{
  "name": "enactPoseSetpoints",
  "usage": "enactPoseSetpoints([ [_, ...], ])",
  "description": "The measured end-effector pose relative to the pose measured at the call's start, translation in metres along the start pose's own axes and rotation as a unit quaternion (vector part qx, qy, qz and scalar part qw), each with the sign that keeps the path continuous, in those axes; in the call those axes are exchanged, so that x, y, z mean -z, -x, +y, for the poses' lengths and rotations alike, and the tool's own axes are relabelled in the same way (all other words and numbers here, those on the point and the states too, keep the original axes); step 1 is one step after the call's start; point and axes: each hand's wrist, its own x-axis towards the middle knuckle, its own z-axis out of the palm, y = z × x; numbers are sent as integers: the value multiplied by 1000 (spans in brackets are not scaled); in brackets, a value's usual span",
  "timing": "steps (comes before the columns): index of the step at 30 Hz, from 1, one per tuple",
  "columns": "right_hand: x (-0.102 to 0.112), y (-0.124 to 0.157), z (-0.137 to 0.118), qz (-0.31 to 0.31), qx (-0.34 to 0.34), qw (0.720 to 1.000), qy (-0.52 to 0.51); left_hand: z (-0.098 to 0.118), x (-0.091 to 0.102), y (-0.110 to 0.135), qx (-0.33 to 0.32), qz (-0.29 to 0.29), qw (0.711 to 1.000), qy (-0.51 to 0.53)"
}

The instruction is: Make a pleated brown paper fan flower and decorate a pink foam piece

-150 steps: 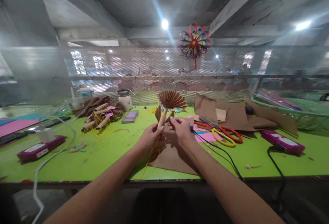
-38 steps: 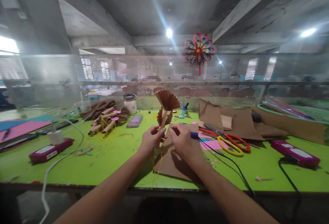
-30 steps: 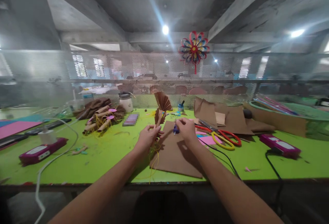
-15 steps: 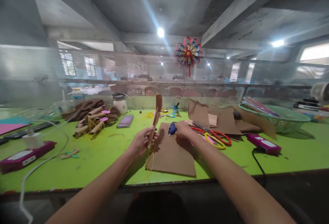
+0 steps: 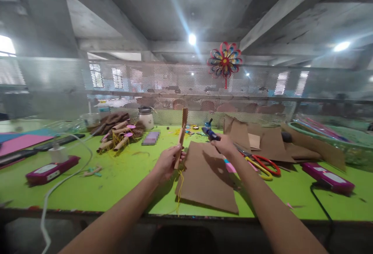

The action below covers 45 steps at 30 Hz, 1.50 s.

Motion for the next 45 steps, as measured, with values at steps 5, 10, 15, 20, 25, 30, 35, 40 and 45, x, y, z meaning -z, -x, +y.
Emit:
enactPoseSetpoints([
  [5,12,32,-30,-199,-3,923,-329,-7,4,-7,14,-2,1000,-10],
  [10,-4,43,-30,-175,-32,932,-315,-10,4,-8,20,-21,999,-15],
  [15,-13,41,-21,-189,-30,906,-377,-8,0,-4,18,-20,1000,-14],
  [20,-21,41,-14,-201,-80,885,-411,-5,0,-5,17,15,1000,18],
  [25,-27,40,-7,-186,-138,888,-397,-3,2,-8,13,71,997,35],
  [30,-31,40,-3,-155,-117,895,-401,-6,5,-12,16,97,995,14],
  [35,-42,39,2,-88,-127,919,-362,-3,3,-9,-55,92,994,9],
  [40,-50,38,-1,-36,-129,917,-376,-3,-9,-1,-127,94,980,-118],
  [45,-54,41,-12,-62,-112,902,-412,-3,-24,1,-98,72,976,-181],
])
